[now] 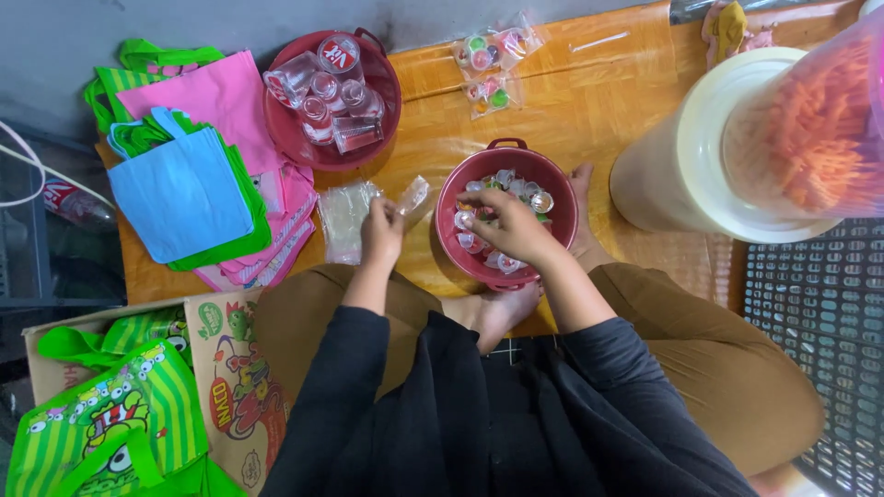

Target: The person packs small, colorful wrapped candies into individual plastic bags, reaching into a red bucket to pick them up and placing them into the clear bags.

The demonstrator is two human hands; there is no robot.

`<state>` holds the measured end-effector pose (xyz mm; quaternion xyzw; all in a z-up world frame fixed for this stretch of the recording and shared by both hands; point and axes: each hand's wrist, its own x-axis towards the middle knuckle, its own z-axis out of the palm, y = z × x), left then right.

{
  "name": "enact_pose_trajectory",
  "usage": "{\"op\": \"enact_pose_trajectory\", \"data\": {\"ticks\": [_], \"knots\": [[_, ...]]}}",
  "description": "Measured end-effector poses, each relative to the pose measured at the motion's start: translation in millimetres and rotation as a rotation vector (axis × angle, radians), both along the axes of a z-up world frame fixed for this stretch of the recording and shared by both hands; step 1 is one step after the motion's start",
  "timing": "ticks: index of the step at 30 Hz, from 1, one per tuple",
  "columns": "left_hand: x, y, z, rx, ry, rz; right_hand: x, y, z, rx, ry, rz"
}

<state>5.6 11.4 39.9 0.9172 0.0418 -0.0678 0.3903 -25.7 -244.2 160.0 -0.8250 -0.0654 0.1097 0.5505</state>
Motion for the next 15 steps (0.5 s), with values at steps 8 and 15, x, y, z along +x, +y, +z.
{"op": "enact_pose_trajectory", "data": {"ticks": [8,15], "knots": [[-53.0,24.6,90.1,-0.661,0.062,-0.123,-14.6,31.3,-7.3,0.192,-0.289,0.068],[-80.1,8.8,126.8,-0.689,-0.048,-0.216,-36.3,44.5,16.8,0.275,-0.159,0.039]]}}
